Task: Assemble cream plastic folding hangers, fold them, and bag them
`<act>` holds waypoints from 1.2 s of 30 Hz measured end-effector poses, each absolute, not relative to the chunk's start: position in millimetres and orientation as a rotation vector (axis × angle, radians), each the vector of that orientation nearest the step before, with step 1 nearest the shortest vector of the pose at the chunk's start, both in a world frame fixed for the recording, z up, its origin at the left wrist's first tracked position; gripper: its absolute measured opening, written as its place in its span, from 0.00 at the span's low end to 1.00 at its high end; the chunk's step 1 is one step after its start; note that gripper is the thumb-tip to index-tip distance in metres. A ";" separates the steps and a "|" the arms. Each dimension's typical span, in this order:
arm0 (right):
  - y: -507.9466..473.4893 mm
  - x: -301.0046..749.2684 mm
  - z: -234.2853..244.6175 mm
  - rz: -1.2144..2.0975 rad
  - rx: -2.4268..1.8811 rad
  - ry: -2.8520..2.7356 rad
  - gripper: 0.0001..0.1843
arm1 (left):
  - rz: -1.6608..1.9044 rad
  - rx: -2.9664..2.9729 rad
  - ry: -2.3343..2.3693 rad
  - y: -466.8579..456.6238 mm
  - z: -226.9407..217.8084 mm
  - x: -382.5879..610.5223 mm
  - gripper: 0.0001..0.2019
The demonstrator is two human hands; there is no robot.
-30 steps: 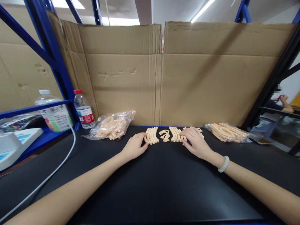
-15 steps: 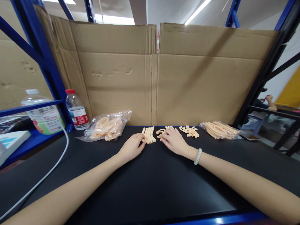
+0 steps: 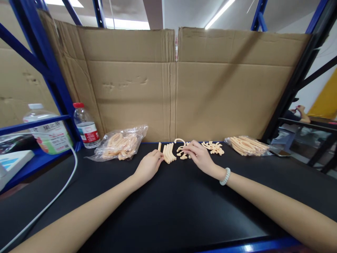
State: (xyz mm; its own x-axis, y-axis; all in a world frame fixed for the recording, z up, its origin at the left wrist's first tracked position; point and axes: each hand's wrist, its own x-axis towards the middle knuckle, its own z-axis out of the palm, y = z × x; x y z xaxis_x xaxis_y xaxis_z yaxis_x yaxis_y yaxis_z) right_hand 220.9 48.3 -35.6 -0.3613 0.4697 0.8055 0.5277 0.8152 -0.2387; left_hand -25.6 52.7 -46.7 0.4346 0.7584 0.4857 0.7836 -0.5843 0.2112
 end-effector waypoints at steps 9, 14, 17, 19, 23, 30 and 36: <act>6.4 223.2 -31.2 -0.119 -0.656 -1.855 0.10 | -1.042 -2.514 -1.434 44.8 -41.2 -25.1 0.10; 2.0 226.2 -42.0 0.041 -0.681 -1.849 0.11 | -1.353 -2.502 -1.390 43.5 -38.8 -23.1 0.13; 3.9 226.2 -44.7 0.208 -0.695 -1.805 0.11 | -1.610 -2.547 -1.334 39.2 -38.1 -16.3 0.11; 4.9 225.6 -45.0 0.303 -0.709 -1.776 0.11 | -1.707 -2.608 -1.328 32.7 -37.5 -9.0 0.09; 5.6 225.2 -43.4 0.491 -0.746 -1.669 0.09 | -2.006 -2.790 -1.384 16.1 -36.3 7.3 0.09; 6.3 226.1 -37.1 0.811 -0.766 -1.449 0.15 | -2.333 -2.951 -1.596 -2.2 -28.2 18.5 0.12; 6.4 223.0 -36.4 0.986 -0.785 -1.362 0.18 | -2.347 -3.044 -1.768 -1.9 -34.4 20.9 0.11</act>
State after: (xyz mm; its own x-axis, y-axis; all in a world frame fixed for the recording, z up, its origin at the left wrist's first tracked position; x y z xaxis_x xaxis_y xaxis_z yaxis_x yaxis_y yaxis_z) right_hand 223.0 6.4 -36.4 -0.0520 0.9075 0.4168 -0.1119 0.4095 -0.9054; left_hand 20.9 -1.9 -34.4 0.2944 0.9315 0.2136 -0.0518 -0.2076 0.9768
